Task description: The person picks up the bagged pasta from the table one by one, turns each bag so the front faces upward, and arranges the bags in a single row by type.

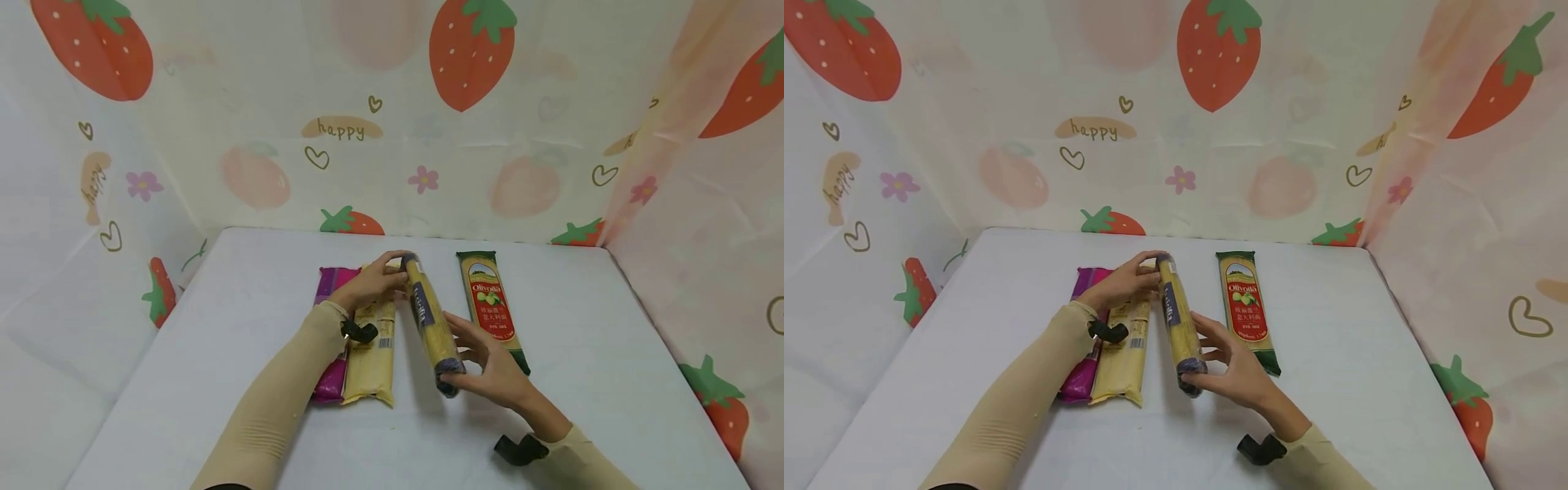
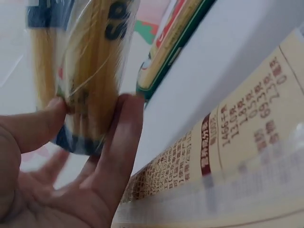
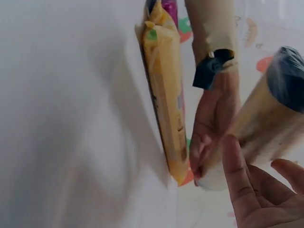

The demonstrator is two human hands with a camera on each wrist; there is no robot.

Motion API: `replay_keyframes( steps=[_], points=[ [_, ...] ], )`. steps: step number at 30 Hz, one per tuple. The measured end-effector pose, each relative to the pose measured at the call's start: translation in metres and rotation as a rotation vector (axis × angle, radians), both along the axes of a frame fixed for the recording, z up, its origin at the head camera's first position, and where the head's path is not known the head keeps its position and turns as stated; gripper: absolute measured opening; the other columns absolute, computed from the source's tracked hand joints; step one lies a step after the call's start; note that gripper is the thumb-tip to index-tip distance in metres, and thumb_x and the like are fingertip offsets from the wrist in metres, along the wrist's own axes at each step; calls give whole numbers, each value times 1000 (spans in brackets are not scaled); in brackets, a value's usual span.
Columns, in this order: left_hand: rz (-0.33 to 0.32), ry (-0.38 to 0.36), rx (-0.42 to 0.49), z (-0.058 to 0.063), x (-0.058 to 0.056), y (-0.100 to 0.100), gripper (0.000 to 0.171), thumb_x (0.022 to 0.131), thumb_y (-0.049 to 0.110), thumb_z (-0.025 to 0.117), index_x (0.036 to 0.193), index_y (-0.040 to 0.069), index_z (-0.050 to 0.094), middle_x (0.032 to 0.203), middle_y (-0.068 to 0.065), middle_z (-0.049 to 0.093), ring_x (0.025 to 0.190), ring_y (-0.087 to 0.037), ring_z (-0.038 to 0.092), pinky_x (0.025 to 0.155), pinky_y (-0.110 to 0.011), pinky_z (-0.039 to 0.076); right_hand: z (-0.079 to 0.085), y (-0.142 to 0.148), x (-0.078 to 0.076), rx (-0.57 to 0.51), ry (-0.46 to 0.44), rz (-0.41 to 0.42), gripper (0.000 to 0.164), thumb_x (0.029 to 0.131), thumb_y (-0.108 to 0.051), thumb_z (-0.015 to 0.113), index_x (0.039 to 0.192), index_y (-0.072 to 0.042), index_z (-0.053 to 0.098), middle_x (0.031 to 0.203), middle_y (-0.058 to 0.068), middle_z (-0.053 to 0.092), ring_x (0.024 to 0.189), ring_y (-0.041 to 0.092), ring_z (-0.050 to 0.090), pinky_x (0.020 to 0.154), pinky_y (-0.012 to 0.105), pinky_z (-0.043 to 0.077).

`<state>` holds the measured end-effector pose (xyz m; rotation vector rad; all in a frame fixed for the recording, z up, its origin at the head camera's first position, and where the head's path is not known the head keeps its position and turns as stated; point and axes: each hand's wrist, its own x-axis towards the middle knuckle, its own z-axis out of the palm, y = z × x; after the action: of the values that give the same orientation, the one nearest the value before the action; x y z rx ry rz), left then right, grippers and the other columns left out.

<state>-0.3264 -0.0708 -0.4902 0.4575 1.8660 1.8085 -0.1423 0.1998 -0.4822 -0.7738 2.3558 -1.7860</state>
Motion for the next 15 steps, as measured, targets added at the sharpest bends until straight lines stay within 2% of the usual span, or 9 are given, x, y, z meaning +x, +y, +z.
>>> replay_keyframes(
  steps=[4, 7, 10, 15],
  points=[
    [94, 9, -25, 0, 1, 0, 65, 112, 15, 59, 169, 10, 29, 159, -30, 45, 125, -40, 66, 107, -49, 56, 3, 4, -1, 20, -28, -19, 93, 88, -8, 90, 166, -20, 42, 155, 18, 55, 128, 38, 62, 100, 31, 59],
    [125, 24, -50, 0, 2, 1, 66, 112, 20, 61, 168, 5, 30, 164, -27, 42, 132, -43, 62, 111, -47, 53, 2, 5, -1, 18, -65, -15, 96, 87, -8, 90, 168, -19, 38, 156, 20, 53, 130, 39, 61, 101, 30, 58],
    [131, 47, -72, 1, 3, 0, 65, 112, 24, 61, 167, 5, 32, 164, -25, 43, 135, -42, 61, 113, -46, 52, 1, 4, 0, 5, -102, 0, 103, 87, -6, 90, 170, -21, 32, 157, 22, 50, 133, 42, 59, 102, 31, 58],
    [108, 50, -63, 5, 5, -2, 66, 111, 26, 65, 168, 11, 36, 159, -26, 49, 137, -41, 60, 117, -48, 48, -4, 2, 2, -53, -149, 51, 110, 88, -1, 87, 173, -22, 20, 161, 25, 42, 137, 46, 54, 102, 39, 60]
  ],
)
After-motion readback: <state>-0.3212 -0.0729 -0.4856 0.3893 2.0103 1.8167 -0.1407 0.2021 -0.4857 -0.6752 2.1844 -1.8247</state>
